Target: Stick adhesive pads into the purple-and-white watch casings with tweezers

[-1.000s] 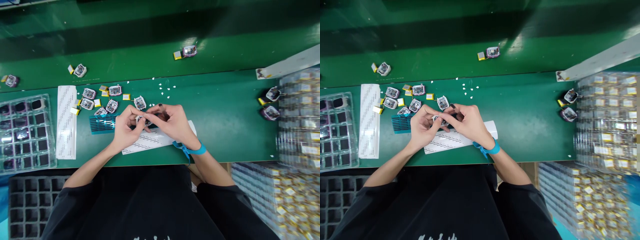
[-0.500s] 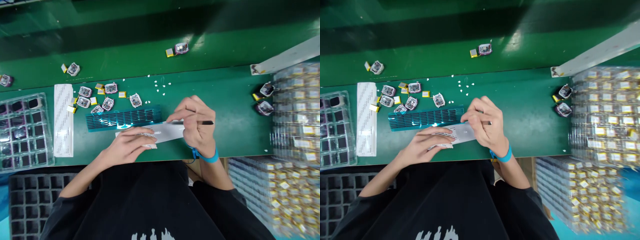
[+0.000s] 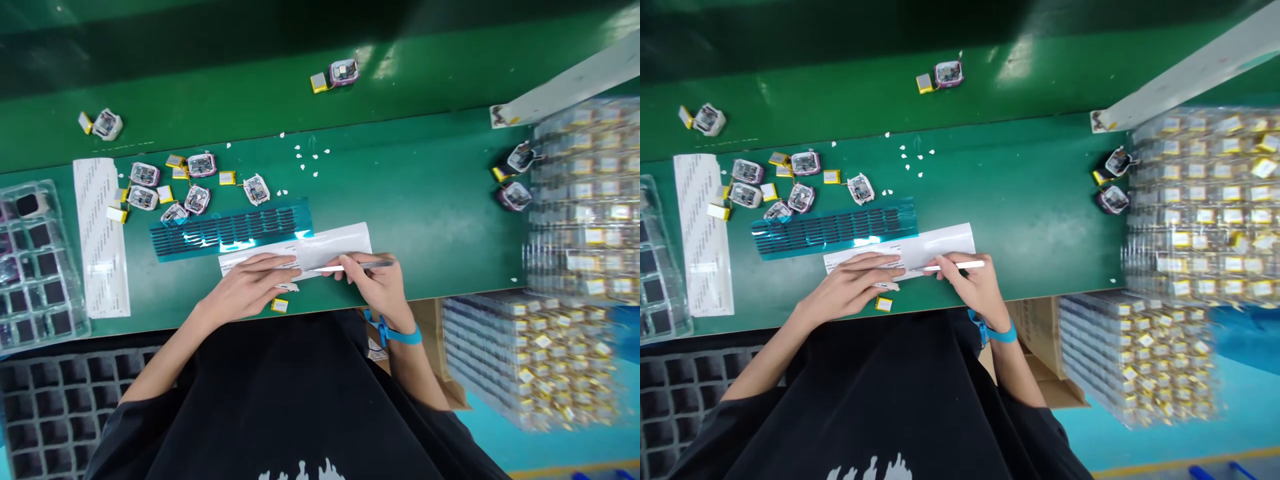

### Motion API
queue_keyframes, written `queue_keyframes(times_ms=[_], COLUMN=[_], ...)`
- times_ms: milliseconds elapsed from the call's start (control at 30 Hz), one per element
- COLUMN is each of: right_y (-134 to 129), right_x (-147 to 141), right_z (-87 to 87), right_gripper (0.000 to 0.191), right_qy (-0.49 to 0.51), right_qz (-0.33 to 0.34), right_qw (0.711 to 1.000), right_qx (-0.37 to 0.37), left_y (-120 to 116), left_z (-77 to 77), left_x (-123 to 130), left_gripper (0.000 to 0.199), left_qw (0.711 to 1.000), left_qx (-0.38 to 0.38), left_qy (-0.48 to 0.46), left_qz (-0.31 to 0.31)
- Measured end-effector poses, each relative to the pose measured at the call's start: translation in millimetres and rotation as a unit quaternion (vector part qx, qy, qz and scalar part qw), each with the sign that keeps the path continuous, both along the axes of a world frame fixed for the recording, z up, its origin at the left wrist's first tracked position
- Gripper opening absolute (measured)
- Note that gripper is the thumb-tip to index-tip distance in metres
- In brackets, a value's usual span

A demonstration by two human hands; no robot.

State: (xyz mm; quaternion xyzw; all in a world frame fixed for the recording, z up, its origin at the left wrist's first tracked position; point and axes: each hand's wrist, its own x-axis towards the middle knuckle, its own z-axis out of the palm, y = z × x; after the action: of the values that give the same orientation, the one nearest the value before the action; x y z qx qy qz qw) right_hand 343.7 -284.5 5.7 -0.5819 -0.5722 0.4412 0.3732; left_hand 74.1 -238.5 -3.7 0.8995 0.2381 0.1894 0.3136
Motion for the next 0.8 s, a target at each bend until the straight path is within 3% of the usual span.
queue_keyframes(times_ms=[200,433,700,800], right_y=[1.7,3.6,-1.4,-3.8], right_x=[0.0,7.7,11.8,4.8], right_z=[-2.5,-4.4,-10.6,-6.6], right_gripper=[0.027,0.018,0.029,0.031], right_qy=[-0.006,0.053,0.08,0.111], right_qz=[0.023,0.066,-0.008,-0.051], right_qw=[1.0,0.995,0.997,0.992], right_qx=[0.019,0.045,0.014,0.015], left_y=[-1.0,-1.2,3.4,-2.2], left_z=[0.1,0.3,6.5,12.0], left_x=[-0.5,-1.8,-2.8,3.1], left_gripper=[0.028,0.025,0.024,0.022], left_qw=[1.0,1.0,0.996,0.988], left_qx=[-0.005,-0.014,-0.08,-0.113], left_qy=[0.004,0.002,-0.024,-0.084], left_qz=[0.005,0.003,0.011,0.071])
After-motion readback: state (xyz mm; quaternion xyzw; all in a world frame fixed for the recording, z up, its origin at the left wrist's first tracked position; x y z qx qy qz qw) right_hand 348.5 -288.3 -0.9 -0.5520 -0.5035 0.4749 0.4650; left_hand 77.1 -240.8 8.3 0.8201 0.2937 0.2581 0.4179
